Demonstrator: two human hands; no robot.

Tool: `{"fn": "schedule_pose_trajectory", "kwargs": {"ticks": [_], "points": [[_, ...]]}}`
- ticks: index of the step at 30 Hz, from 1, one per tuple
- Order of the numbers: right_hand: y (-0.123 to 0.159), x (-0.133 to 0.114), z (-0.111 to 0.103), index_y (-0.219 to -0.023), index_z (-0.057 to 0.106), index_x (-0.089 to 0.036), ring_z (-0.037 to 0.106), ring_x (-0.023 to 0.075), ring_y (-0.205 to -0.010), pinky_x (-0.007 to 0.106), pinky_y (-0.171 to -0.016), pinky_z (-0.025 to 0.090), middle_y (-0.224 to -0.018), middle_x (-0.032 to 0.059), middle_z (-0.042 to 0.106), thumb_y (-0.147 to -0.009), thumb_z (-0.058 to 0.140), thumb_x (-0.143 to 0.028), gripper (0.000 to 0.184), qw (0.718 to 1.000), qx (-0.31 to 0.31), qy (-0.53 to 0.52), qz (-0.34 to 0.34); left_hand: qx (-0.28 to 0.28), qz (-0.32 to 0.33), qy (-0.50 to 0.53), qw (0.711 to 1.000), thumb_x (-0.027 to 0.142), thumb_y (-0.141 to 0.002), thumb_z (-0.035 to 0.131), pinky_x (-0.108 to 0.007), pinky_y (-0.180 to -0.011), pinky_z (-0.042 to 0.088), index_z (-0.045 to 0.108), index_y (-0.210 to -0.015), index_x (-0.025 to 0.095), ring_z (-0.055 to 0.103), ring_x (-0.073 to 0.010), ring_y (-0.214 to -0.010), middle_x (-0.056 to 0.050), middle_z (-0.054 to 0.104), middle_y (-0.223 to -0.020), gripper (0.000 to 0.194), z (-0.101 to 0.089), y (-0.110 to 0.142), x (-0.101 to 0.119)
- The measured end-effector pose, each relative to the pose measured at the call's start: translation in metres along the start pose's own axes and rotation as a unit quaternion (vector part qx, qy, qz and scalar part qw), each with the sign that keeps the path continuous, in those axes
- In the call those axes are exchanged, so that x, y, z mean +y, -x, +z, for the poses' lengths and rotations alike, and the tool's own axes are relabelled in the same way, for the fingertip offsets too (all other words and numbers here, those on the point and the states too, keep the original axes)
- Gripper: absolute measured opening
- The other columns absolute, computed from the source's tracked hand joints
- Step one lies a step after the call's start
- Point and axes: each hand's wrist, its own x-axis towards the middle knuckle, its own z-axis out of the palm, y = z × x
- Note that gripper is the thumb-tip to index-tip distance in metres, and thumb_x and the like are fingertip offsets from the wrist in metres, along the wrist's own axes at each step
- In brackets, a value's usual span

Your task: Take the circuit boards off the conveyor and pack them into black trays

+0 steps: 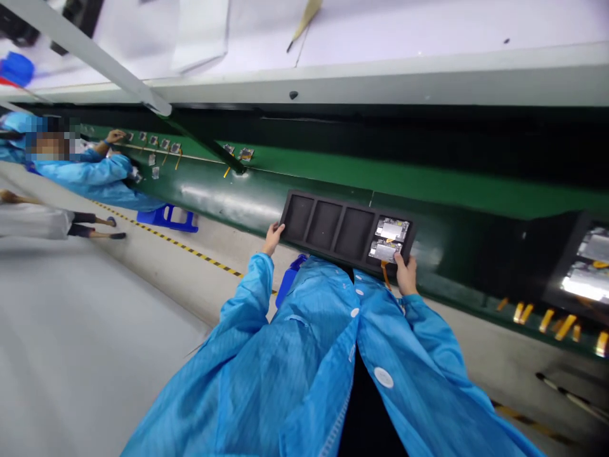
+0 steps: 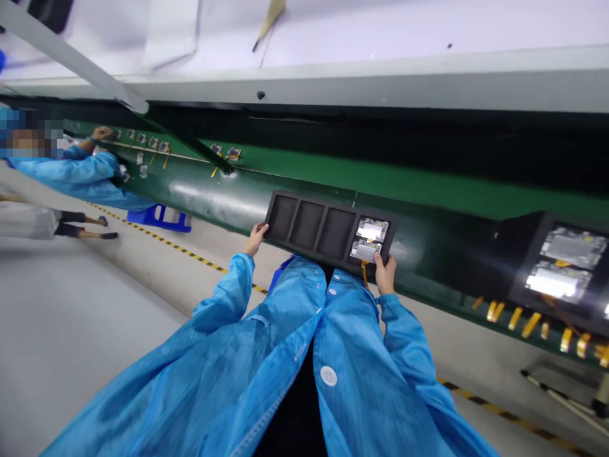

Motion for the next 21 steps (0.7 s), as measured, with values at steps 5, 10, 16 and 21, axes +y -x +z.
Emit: {"fn": "schedule_pose_trajectory", "kwargs": {"ticks": [5, 10, 16, 21], "points": [[-0.004, -0.004, -0.001, -0.115, 0.064, -0.023, 0.059, 0.0405, -0.132, 0.054, -0.122, 0.044, -0.126, 0.0140, 0.064, -0.069, 0.063, -0.084, 0.076, 0.998, 0.022, -0.013, 0.064, -0.012, 0.055, 0.005, 0.998, 0.038, -0.086, 0.084, -0.041, -0.110, 0.052, 0.073, -0.099, 0.019, 0.071, -0.0288, -0.113, -0.011, 0.079, -0.110, 0.026, 0.012, 0.003, -0.030], [-0.003, -0.009, 0.003, -0.121, 0.064, -0.022, 0.061, 0.0375, -0.131, 0.053, -0.122, 0.045, -0.129, 0.0109, 0.065, -0.071, 0.063, -0.084, 0.079, 0.997, 0.009, 0.007, 0.079, -0.106, 0.056, -0.119, 0.986, 0.058, -0.089, 0.075, -0.039, -0.100, 0.058, 0.078, -0.097, 0.016, 0.074, -0.0308, -0.107, -0.012, 0.081, -0.100, 0.043, -0.017, -0.033, -0.024], [0.000, -0.029, 0.032, -0.121, 0.066, -0.023, 0.063, 0.0383, -0.132, 0.051, -0.121, 0.048, -0.135, 0.0114, 0.068, -0.066, 0.069, -0.084, 0.082, 0.995, -0.008, 0.008, 0.103, -0.101, 0.089, -0.203, 0.970, 0.038, -0.091, 0.073, -0.040, -0.099, 0.061, 0.077, -0.103, 0.016, 0.075, -0.0278, -0.103, -0.012, 0.078, -0.104, 0.025, -0.044, -0.143, 0.050], [0.005, -0.049, 0.053, -0.117, 0.070, -0.027, 0.072, 0.0365, -0.120, 0.052, -0.112, 0.056, -0.116, 0.0073, 0.076, -0.069, 0.075, -0.076, 0.069, 0.997, -0.001, -0.019, 0.070, -0.069, 0.170, -0.265, 0.947, 0.017, -0.084, 0.073, -0.046, -0.123, 0.048, 0.075, -0.112, 0.016, 0.063, -0.0328, -0.136, -0.018, 0.062, -0.141, 0.028, -0.038, -0.248, 0.135]]}}
